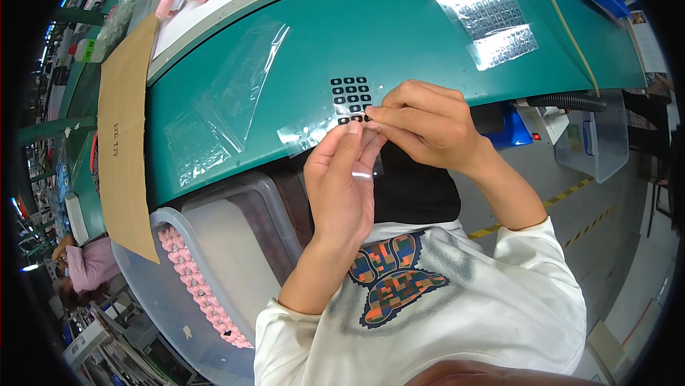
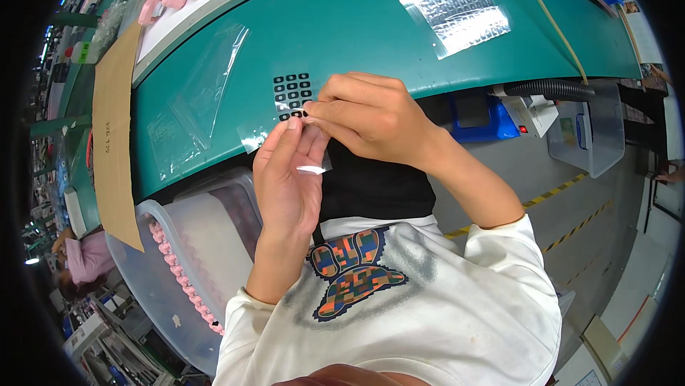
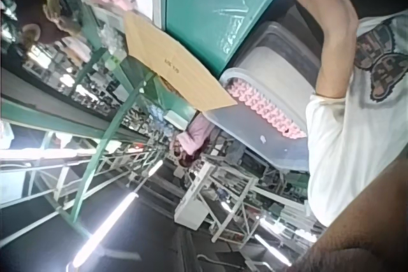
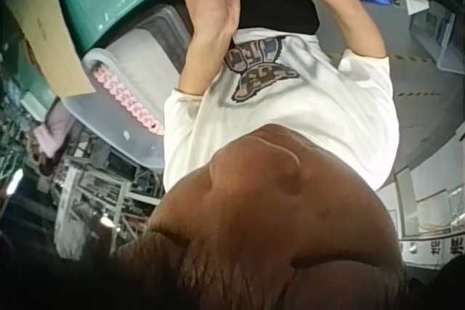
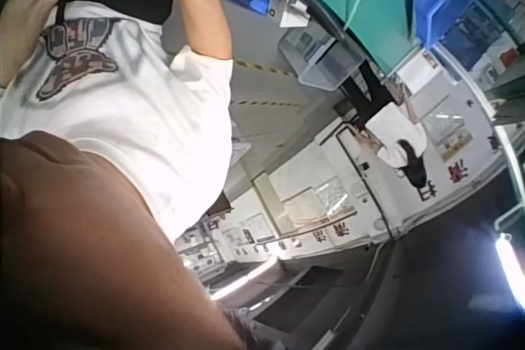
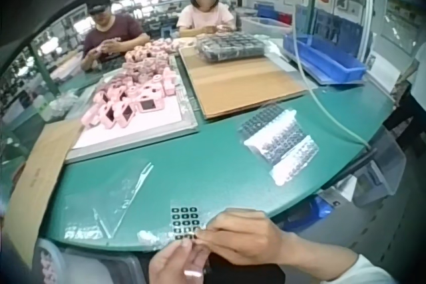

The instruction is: Manually assembling various components of a pink toy camera, including the shell, buttons, and internal parts.

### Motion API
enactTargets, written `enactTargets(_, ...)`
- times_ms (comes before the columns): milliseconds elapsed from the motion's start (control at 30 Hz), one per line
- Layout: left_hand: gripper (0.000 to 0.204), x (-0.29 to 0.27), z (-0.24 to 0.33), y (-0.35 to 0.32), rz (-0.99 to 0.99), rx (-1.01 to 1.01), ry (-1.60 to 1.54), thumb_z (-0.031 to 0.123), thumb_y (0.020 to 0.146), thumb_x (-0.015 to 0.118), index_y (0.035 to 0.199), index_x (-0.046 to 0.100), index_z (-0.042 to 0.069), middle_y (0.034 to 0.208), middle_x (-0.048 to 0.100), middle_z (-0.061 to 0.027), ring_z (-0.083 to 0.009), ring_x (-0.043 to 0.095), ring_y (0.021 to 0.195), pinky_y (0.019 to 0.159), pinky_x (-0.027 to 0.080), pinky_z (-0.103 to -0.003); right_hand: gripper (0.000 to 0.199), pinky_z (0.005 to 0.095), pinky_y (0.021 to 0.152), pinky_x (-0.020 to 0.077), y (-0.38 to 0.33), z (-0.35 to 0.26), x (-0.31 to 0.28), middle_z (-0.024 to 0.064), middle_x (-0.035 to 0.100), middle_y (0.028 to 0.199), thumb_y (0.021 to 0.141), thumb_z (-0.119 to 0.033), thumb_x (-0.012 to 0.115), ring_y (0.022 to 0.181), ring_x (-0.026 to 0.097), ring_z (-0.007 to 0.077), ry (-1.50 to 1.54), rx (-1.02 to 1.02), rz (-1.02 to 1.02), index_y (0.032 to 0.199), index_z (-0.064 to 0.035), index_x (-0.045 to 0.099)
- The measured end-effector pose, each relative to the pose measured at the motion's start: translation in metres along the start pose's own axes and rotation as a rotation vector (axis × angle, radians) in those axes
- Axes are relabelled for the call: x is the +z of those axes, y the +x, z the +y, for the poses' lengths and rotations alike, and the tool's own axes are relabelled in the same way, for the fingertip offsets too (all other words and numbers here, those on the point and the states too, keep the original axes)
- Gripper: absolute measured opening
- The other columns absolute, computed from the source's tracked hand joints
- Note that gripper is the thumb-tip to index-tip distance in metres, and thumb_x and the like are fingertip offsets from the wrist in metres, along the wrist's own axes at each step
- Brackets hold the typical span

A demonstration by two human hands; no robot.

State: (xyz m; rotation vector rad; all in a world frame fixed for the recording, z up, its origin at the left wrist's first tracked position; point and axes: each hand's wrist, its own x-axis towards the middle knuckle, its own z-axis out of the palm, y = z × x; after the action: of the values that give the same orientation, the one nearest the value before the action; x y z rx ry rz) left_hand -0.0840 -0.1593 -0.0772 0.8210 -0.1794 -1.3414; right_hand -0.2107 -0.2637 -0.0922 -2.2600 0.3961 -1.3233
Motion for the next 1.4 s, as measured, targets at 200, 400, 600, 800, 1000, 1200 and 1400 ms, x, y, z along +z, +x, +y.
enactTargets(200, 0.021, 0.021, 0.010, 0.009, 0.075, 0.058, 0.186, 0.010, 0.101, 0.055, 0.108, 0.066, -0.007, 0.111, 0.068, -0.0167, -0.0192, 0.066, 0.100, 0.094, 0.053, -0.032, 0.016, 0.0224, 0.053, 0.0397, 0.009, -0.001, -0.015, 0.0069, 0.066, 0.081, 0.076, 0.006, 0.076, 0.060, 0.051, 0.0124, 0.028, 0.112, 0.025, 0.092, 0.0021, 0.076)
enactTargets(400, 0.024, 0.027, 0.036, 0.047, 0.042, 0.261, 0.822, 0.011, 0.096, 0.060, 0.105, 0.065, -0.010, 0.112, 0.066, -0.0207, -0.0247, 0.065, 0.094, 0.089, 0.053, -0.033, 0.012, 0.0222, 0.058, 0.0403, 0.012, 0.012, -0.029, 0.0044, 0.066, 0.082, 0.081, 0.002, 0.075, 0.065, 0.052, 0.0113, 0.084, 0.311, 0.159, 0.093, 0.0006, 0.077)
enactTargets(600, 0.035, -0.001, 0.049, 0.059, 0.119, 0.868, 1.495, 0.016, 0.089, 0.068, 0.114, 0.063, -0.008, 0.105, 0.065, -0.0135, -0.0234, 0.061, 0.092, 0.083, 0.050, -0.029, 0.011, 0.0222, 0.058, 0.0331, 0.010, 0.019, -0.026, 0.0022, 0.059, 0.077, 0.085, 0.000, 0.074, 0.065, 0.045, 0.0100, 0.135, 0.484, 0.125, 0.095, 0.0007, 0.077)
enactTargets(800, 0.028, -0.031, 0.107, -0.047, 0.163, 1.103, 1.514, 0.009, 0.081, 0.071, 0.107, 0.066, -0.002, 0.107, 0.066, -0.0139, -0.0293, 0.061, 0.093, 0.086, 0.050, -0.037, 0.015, 0.0190, 0.069, 0.0432, 0.003, 0.019, -0.029, 0.0009, 0.064, 0.075, 0.089, -0.004, 0.074, 0.062, 0.043, 0.0078, -0.185, 0.446, 0.070, 0.102, 0.0009, 0.077)
enactTargets(1000, 0.020, -0.173, 0.197, -0.202, 0.902, 0.763, 1.786, 0.005, 0.085, 0.063, 0.104, 0.069, 0.002, 0.101, 0.070, -0.0099, -0.0254, 0.064, 0.084, 0.079, 0.051, -0.034, 0.019, 0.0217, 0.082, 0.0505, -0.008, 0.026, -0.025, 0.0087, 0.077, 0.099, 0.092, -0.009, 0.072, 0.082, 0.067, 0.0126, -0.151, 0.594, 0.057, 0.108, 0.0015, 0.076)
enactTargets(1200, 0.035, -0.382, 0.188, -0.372, 0.992, -0.519, 1.843, 0.028, 0.086, 0.059, 0.106, 0.068, 0.000, 0.101, 0.072, -0.0162, -0.0365, 0.067, 0.090, 0.082, 0.053, -0.042, 0.024, 0.0237, 0.088, 0.0527, -0.002, 0.025, -0.022, 0.0102, 0.076, 0.107, 0.096, -0.015, 0.068, 0.096, 0.070, 0.0164, -0.236, 0.650, 0.092, 0.112, 0.0010, 0.074)
enactTargets(1400, 0.038, -0.458, 0.129, -0.448, 1.306, -0.814, 1.694, 0.031, 0.082, 0.064, 0.104, 0.070, 0.001, 0.097, 0.072, -0.0164, -0.0359, 0.067, 0.086, 0.078, 0.053, -0.043, 0.026, 0.0233, 0.089, 0.0526, 0.003, 0.021, -0.017, 0.0101, 0.075, 0.110, 0.096, -0.019, 0.068, 0.098, 0.069, 0.0157, -0.297, 0.703, 0.124, 0.113, 0.0001, 0.074)
